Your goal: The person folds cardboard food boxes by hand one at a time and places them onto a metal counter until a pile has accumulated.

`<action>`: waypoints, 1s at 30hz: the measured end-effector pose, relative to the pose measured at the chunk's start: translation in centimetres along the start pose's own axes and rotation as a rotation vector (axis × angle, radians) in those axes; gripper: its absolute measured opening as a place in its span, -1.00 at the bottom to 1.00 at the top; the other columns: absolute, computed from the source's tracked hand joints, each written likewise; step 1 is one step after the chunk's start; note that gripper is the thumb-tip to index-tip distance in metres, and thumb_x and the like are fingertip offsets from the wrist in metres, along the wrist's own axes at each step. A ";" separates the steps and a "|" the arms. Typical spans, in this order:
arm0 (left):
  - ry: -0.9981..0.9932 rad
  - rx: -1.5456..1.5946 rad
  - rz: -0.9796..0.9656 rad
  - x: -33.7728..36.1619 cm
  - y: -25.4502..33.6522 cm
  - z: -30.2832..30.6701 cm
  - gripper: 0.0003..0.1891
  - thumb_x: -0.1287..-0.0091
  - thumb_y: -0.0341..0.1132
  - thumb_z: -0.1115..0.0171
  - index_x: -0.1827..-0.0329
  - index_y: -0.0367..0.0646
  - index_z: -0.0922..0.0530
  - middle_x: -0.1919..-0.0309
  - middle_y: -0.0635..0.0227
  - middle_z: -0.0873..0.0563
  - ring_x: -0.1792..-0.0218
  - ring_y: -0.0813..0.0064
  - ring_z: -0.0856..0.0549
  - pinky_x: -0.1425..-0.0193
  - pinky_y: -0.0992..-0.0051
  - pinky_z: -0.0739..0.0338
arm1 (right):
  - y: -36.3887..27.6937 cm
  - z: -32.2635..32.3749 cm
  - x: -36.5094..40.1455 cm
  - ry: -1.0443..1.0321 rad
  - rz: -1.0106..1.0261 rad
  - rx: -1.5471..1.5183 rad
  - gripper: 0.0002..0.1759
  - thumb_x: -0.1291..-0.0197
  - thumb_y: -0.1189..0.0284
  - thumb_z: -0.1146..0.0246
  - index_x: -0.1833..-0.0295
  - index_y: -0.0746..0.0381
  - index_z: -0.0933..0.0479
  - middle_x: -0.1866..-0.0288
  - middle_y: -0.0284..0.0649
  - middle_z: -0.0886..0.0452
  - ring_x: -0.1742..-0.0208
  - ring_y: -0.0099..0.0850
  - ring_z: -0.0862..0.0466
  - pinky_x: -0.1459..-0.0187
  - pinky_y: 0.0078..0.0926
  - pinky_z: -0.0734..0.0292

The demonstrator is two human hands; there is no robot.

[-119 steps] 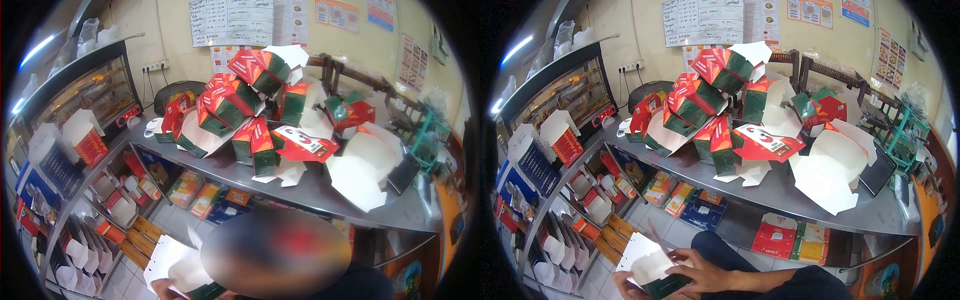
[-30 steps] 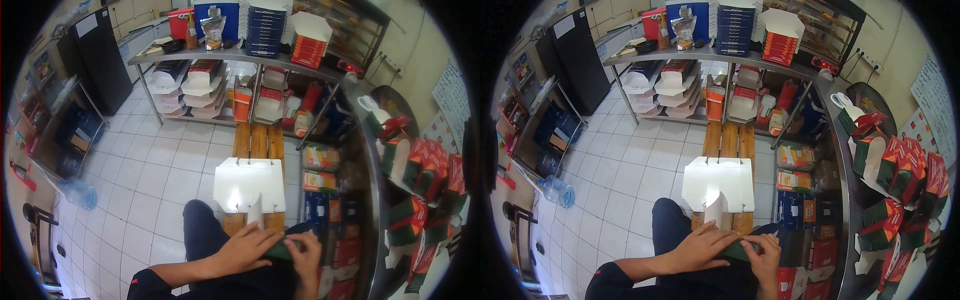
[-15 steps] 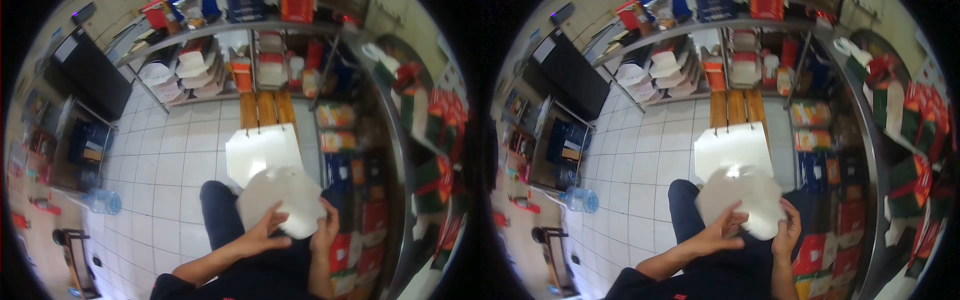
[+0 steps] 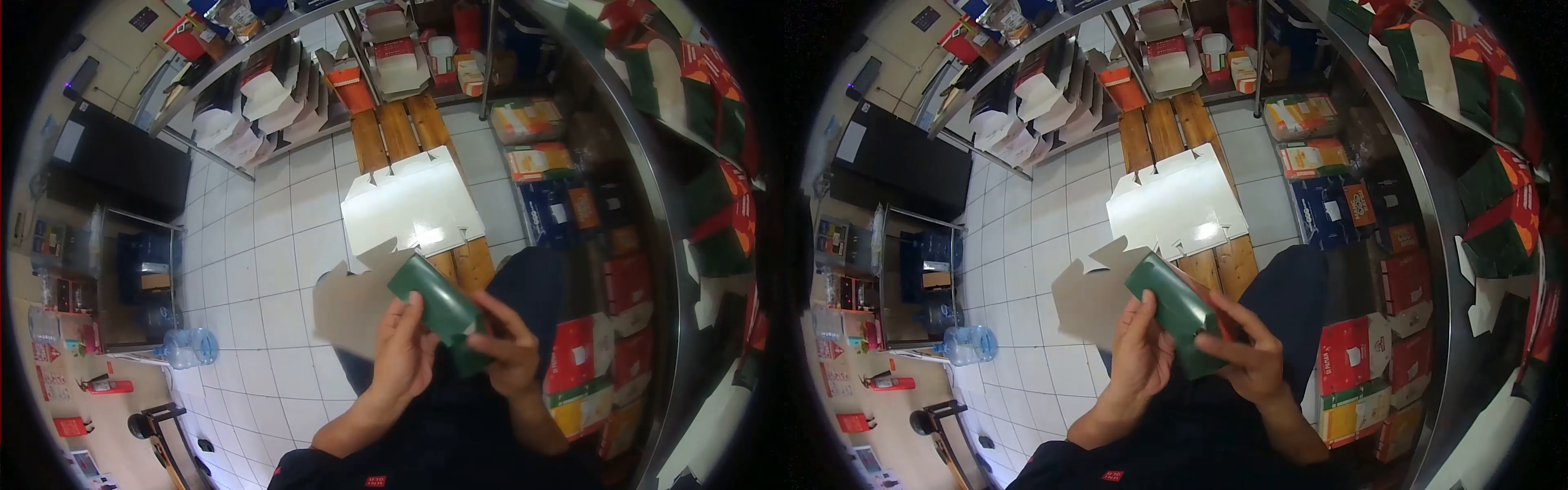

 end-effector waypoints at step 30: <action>-0.193 -1.164 -0.700 2.0 5.2 0.4 -0.74 -0.35 -0.40 -0.33 0.48 -0.33 -0.51 0.52 0.29 -0.50 0.42 0.38 -0.49 0.32 0.42 -0.30 | 1.1 1.3 -2.5 0.223 -0.197 -0.257 -0.55 -0.43 0.14 -0.33 -0.14 0.32 -0.63 -0.40 -0.01 -0.34 -0.36 -0.24 -0.48 -0.36 -0.29 -0.40</action>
Point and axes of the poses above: each hand's wrist, its own x-axis away from the middle knuckle, its own z-axis out of the back of the hand, y = z × x, the point moved 2 cm from there along -x, towards the middle knuckle
